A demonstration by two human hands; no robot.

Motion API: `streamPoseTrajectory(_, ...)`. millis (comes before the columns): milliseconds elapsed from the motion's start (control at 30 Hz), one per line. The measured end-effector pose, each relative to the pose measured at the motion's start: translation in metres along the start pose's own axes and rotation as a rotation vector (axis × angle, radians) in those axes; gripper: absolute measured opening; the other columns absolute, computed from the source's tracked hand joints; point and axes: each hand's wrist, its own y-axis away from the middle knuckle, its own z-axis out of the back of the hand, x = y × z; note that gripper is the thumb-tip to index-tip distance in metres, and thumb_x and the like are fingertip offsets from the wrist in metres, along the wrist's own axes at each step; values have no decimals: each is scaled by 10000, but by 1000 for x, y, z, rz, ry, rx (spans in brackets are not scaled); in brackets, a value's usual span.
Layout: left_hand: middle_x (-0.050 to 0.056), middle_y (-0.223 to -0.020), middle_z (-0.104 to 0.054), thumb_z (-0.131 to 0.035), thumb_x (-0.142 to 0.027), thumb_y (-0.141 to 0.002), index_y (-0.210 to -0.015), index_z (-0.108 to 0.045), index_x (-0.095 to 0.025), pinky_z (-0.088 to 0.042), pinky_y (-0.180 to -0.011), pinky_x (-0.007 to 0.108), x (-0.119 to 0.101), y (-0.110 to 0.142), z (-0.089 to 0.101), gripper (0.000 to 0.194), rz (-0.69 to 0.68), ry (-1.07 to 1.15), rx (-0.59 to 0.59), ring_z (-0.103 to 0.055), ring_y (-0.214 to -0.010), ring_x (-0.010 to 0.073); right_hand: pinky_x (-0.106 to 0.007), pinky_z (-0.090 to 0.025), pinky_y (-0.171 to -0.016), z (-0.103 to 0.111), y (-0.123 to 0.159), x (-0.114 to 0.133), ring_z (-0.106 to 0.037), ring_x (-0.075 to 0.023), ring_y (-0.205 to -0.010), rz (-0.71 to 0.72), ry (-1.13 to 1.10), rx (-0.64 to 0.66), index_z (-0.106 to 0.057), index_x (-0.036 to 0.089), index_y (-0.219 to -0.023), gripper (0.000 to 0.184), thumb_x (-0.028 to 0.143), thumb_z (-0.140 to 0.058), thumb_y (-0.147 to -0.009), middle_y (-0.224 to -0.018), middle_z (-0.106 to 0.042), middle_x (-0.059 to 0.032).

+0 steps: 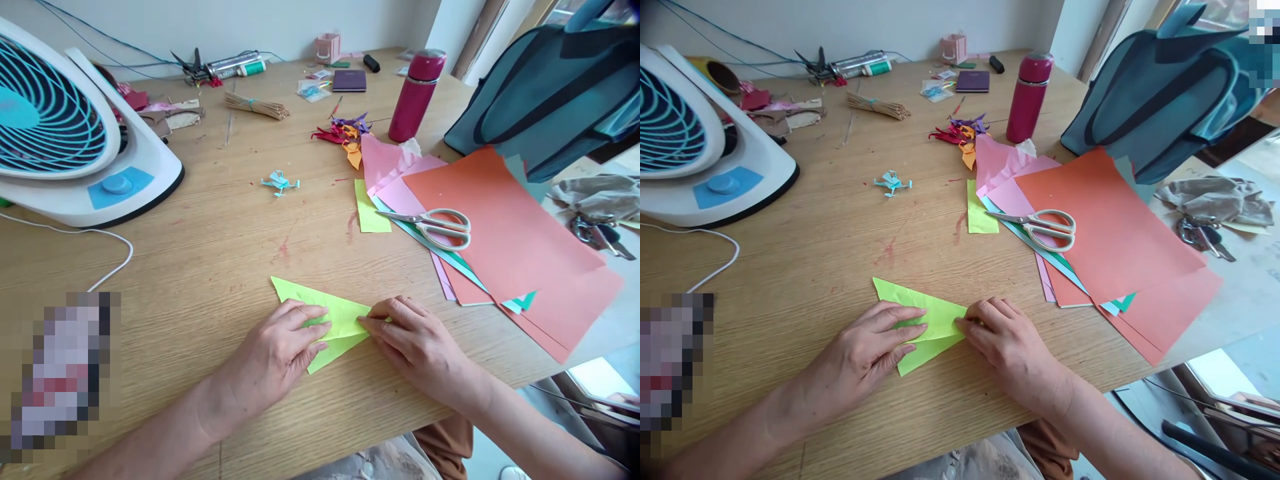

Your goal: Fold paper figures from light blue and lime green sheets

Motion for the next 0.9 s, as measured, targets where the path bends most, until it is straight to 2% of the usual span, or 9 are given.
streamPoseTrajectory(133,46,-1037,-621,-502,-182,-976,-898,-686,-181,-485,-763,248,3,-5,4,200,142,136,-27,-604,-905,131,-348,-468,-724,0,-1,-2,-553,-193,-809,-110,-100,-19,-668,185,-1001,203,132,-476,-967,-900,-615,-85)
streamPoseTrajectory(267,8,-874,-588,-504,-195,-974,-744,-618,-160,-417,-652,231,5,-13,5,259,261,195,-40,-562,-742,92,-329,-446,-704,0,-4,-3,-541,-180,-781,-224,-137,-14,-642,184,-937,154,172,-493,-972,-856,-598,-63)
streamPoseTrajectory(433,-1,-831,-579,-542,-183,-941,-752,-606,-160,-403,-663,246,7,-23,5,201,330,147,-71,-554,-738,107,-316,-411,-681,-2,-8,-2,-516,-175,-742,-307,-111,-4,-583,184,-835,156,221,-511,-968,-792,-558,-40)
streamPoseTrajectory(567,-8,-779,-539,-547,-160,-920,-693,-579,-156,-382,-624,244,11,-30,7,229,375,69,-47,-531,-690,106,-313,-395,-679,-3,-12,-1,-509,-173,-728,-331,-72,2,-553,189,-809,162,225,-517,-963,-771,-546,-28)
streamPoseTrajectory(767,-8,-786,-522,-561,-89,-885,-700,-567,-152,-377,-611,234,18,-38,5,196,362,5,-58,-529,-695,106,-311,-381,-669,-4,-17,1,-510,-177,-719,-379,-22,24,-525,194,-795,152,208,-532,-946,-754,-552,-17)
streamPoseTrajectory(900,0,-808,-517,-545,-87,-894,-709,-534,-157,-383,-605,245,14,-38,3,198,350,-94,-36,-525,-685,113,-305,-384,-669,-6,-15,1,-515,-174,-720,-381,-4,-1,-532,194,-815,127,211,-545,-940,-761,-553,-13)
